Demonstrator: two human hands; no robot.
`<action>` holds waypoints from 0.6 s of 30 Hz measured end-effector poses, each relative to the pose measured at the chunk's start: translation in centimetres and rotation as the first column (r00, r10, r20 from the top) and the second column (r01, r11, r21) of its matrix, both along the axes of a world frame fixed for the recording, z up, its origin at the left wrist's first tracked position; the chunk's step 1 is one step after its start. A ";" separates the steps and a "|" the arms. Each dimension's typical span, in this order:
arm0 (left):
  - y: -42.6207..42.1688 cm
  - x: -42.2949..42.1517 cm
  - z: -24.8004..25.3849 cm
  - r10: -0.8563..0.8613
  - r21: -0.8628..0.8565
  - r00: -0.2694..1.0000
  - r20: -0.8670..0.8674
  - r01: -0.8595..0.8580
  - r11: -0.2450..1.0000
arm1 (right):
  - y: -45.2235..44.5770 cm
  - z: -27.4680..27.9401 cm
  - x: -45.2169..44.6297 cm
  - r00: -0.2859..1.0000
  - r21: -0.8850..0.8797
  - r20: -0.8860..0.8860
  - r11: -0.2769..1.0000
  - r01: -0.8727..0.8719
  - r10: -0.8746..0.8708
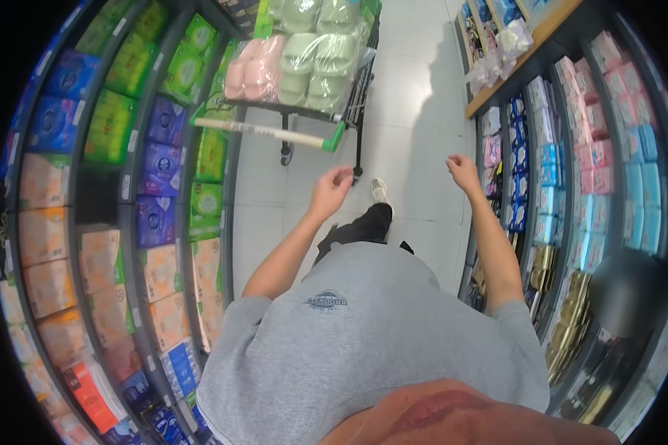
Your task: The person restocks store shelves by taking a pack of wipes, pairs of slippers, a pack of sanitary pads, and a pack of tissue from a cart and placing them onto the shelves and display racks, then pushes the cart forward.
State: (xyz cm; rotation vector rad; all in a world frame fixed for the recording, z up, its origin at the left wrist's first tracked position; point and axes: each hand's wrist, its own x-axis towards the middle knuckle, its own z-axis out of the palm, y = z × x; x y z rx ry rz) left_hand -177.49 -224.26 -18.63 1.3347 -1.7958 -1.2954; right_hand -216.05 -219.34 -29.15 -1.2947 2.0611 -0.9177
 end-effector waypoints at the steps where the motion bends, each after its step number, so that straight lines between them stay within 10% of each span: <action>1: -2.5 -1.8 0.7 0.035 -0.114 0.990 -0.137 -0.050 0.992 | -3.4 1.9 0.2 0.999 0.008 -0.033 1.000 -0.026 0.026; 11: -30.6 -11.3 11.5 0.252 -0.577 0.957 -0.141 -0.287 0.765 | -30.1 10.6 -0.8 0.964 -0.144 0.128 0.966 -0.216 0.234; 18: -45.2 -15.6 11.5 0.458 -0.634 0.887 0.061 -0.320 0.704 | -45.1 16.3 1.0 0.749 -0.134 0.624 0.975 -0.175 0.220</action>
